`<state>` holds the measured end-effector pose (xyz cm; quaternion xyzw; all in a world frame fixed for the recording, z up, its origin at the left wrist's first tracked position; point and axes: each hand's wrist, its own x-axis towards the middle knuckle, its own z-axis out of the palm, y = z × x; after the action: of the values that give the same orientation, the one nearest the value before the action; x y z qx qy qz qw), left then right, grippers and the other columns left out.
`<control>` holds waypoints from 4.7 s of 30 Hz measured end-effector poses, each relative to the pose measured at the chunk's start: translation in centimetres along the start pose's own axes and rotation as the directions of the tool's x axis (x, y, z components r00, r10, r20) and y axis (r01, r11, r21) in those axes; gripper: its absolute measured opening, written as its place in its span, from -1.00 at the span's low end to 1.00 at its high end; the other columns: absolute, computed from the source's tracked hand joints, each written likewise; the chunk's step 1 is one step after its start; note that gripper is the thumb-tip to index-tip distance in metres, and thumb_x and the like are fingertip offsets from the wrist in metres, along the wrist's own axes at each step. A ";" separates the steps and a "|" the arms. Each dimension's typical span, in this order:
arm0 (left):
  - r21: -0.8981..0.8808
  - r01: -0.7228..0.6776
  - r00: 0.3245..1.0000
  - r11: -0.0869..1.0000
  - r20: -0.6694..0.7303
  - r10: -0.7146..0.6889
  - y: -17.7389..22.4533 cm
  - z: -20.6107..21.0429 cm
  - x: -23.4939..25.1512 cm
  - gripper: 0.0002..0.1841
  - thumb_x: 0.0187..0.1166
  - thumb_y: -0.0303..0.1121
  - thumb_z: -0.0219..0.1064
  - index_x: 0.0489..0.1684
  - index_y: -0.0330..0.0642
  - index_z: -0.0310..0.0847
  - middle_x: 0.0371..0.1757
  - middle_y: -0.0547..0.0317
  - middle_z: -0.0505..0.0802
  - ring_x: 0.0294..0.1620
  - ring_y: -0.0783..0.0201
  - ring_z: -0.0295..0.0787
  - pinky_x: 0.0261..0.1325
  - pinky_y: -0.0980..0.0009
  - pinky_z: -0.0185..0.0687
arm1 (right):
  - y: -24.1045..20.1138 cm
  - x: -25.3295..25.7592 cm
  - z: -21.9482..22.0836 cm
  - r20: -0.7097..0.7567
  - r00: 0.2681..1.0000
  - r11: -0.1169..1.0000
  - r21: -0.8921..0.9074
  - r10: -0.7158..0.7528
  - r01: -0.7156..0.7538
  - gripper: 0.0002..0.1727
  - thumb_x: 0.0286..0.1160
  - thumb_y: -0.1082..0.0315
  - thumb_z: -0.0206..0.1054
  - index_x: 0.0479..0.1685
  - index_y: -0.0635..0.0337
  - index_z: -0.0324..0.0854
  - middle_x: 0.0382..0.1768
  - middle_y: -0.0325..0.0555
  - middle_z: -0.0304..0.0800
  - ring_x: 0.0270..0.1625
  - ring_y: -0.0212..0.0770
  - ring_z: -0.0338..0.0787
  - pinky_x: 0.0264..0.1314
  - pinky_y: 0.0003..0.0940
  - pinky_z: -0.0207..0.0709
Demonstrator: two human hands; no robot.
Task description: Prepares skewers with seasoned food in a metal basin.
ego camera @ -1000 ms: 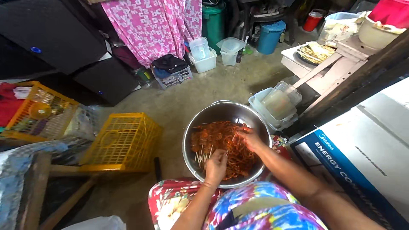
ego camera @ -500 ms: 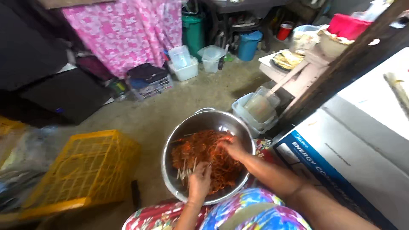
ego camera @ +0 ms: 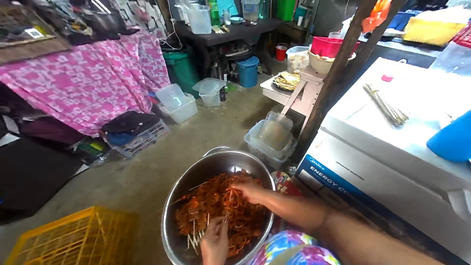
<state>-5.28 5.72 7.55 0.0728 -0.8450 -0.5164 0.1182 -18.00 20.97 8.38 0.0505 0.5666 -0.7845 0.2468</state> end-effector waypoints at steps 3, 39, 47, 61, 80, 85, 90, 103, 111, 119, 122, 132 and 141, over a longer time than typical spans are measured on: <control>0.006 0.036 0.998 0.999 0.046 -0.037 0.7 -0.3 -0.1 -0.85 0.54 -0.53 0.28 -0.11 -0.45 0.70 -0.57 0.25 0.75 -0.62 0.64 0.50 -0.46 0.59 0.48 | -0.3 -0.1 -0.3 0.014 0.992 0.988 0.094 0.124 -0.125 -0.75 0.73 0.39 0.22 0.22 0.35 0.49 -0.26 -0.05 0.76 -0.32 -0.18 0.81 -0.18 -0.23 0.77; 0.025 0.072 0.993 0.997 0.088 -0.074 0.2 -0.3 0.0 -0.86 0.53 -0.52 0.30 -0.12 -0.38 0.73 -0.57 0.27 0.77 -0.62 0.59 0.54 -0.44 0.53 0.50 | -0.1 1.0 -1.5 -0.006 1.000 0.998 0.067 -0.007 0.007 -0.75 0.40 0.69 0.33 0.01 0.29 0.61 -0.09 -0.13 0.72 -0.19 -0.31 0.68 -0.18 -0.35 0.59; 0.039 0.071 0.994 0.997 0.080 -0.073 0.0 -0.2 0.0 -0.86 0.53 -0.51 0.29 -0.11 -0.37 0.73 -0.57 0.25 0.77 -0.62 0.56 0.56 -0.44 0.51 0.53 | -0.2 0.7 -1.2 0.007 0.998 0.997 0.052 0.054 -0.055 -0.83 0.50 0.62 0.33 0.01 0.29 0.62 -0.20 -0.15 0.74 -0.27 -0.33 0.69 -0.24 -0.39 0.60; 0.024 0.034 0.998 0.999 0.056 -0.035 -0.5 0.0 0.0 -0.85 0.52 -0.47 0.29 -0.14 -0.33 0.74 -0.62 0.33 0.73 -0.68 0.61 0.49 -0.52 0.56 0.46 | 0.3 0.5 -0.5 0.002 0.991 0.985 0.112 0.133 -0.132 -0.78 0.70 0.45 0.24 0.19 0.34 0.50 -0.11 -0.04 0.72 -0.18 -0.19 0.77 -0.08 -0.20 0.73; 0.037 0.057 0.996 0.998 0.060 -0.059 -0.2 -0.2 0.2 -0.83 0.58 -0.43 0.26 -0.08 -0.31 0.74 -0.53 0.29 0.77 -0.60 0.58 0.54 -0.42 0.55 0.51 | 0.2 -1.4 1.3 0.021 0.944 0.931 0.163 0.329 -0.328 -0.77 0.74 0.35 0.19 0.21 0.26 0.50 -0.14 -0.06 0.71 -0.18 -0.20 0.76 -0.08 -0.24 0.71; 0.031 0.074 0.997 0.997 0.036 -0.075 -0.3 -0.3 0.2 -0.84 0.58 -0.45 0.26 -0.11 -0.29 0.75 -0.53 0.31 0.77 -0.61 0.60 0.53 -0.44 0.58 0.49 | 1.2 -1.8 2.4 0.014 0.942 0.932 0.138 0.336 -0.334 -0.78 0.65 0.42 0.28 0.17 0.27 0.52 -0.08 -0.03 0.72 -0.14 -0.20 0.77 -0.07 -0.23 0.71; 0.016 0.119 0.993 0.993 -0.007 -0.119 0.1 -0.2 0.3 -0.82 0.62 -0.46 0.24 -0.04 -0.32 0.73 -0.54 0.31 0.77 -0.62 0.61 0.51 -0.46 0.59 0.45 | -0.1 -1.3 2.5 -0.004 0.968 0.967 -0.024 0.252 -0.252 -0.74 0.73 0.31 0.25 0.17 0.32 0.58 -0.18 -0.07 0.75 -0.25 -0.25 0.76 -0.14 -0.31 0.69; -0.054 0.160 0.970 0.986 -0.178 -0.167 -0.2 -0.5 0.6 -0.82 0.66 -0.49 0.19 -0.03 -0.40 0.68 -0.53 0.27 0.70 -0.60 0.55 0.54 -0.43 0.56 0.52 | -0.4 3.8 2.7 0.171 0.971 0.139 -0.979 0.166 0.149 -0.65 0.65 0.36 0.24 0.31 0.32 0.66 0.35 0.30 0.68 0.53 0.25 0.57 0.58 0.21 0.38; -0.061 0.184 0.968 0.981 -0.163 -0.191 -0.2 -0.7 0.6 -0.81 0.68 -0.48 0.19 0.00 -0.42 0.67 -0.46 0.18 0.74 -0.56 0.48 0.57 -0.38 0.48 0.57 | 0.4 4.5 1.9 0.218 0.966 0.139 -0.970 0.140 0.199 -0.65 0.54 0.39 0.34 0.23 0.40 0.67 0.35 0.34 0.66 0.55 0.28 0.53 0.64 0.27 0.28; -0.083 0.151 0.971 0.985 -0.173 -0.164 -0.4 -0.6 0.6 -0.80 0.66 -0.47 0.18 -0.02 -0.40 0.68 -0.47 0.21 0.73 -0.57 0.51 0.57 -0.40 0.51 0.56 | -5.4 1.2 0.0 0.156 0.970 0.812 -0.530 -0.188 0.243 -0.89 0.57 0.53 0.34 -0.09 0.45 0.63 -0.17 0.03 0.80 -0.10 -0.24 0.83 0.15 -0.27 0.74; -0.081 0.137 0.973 0.987 -0.177 -0.150 -0.5 -0.6 0.5 -0.80 0.67 -0.46 0.18 -0.03 -0.41 0.68 -0.47 0.22 0.72 -0.57 0.52 0.56 -0.39 0.53 0.55 | -8.5 -0.4 0.3 0.192 0.928 0.861 -0.351 -0.318 0.367 -0.98 0.62 0.57 0.25 -0.16 0.33 0.56 -0.27 -0.07 0.81 -0.20 -0.23 0.87 0.00 -0.24 0.81; -0.101 0.152 0.967 0.983 -0.190 -0.169 -0.2 -0.6 0.5 -0.80 0.66 -0.46 0.18 -0.01 -0.41 0.66 -0.50 0.27 0.72 -0.58 0.58 0.56 -0.41 0.57 0.55 | -18.1 -5.4 3.0 0.291 0.614 0.663 0.105 -0.734 0.742 -0.81 0.54 0.66 0.20 -0.22 0.13 0.56 -0.41 -0.16 0.87 -0.39 -0.19 0.91 -0.24 -0.23 0.88; -0.101 0.063 0.975 0.993 -0.205 -0.082 -0.8 -0.4 0.3 -0.81 0.66 -0.47 0.18 -0.02 -0.39 0.67 -0.47 0.27 0.73 -0.55 0.57 0.56 -0.38 0.58 0.54 | -4.4 -0.7 -0.8 0.189 0.956 0.928 -0.258 -0.225 0.269 -0.82 0.56 0.61 0.25 0.03 0.42 0.70 -0.17 -0.06 0.84 -0.22 -0.26 0.83 0.00 -0.28 0.78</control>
<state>-5.47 4.91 7.07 0.1516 -0.7995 -0.5492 0.1905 -19.53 22.94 12.14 -0.1187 0.6530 -0.7224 0.1942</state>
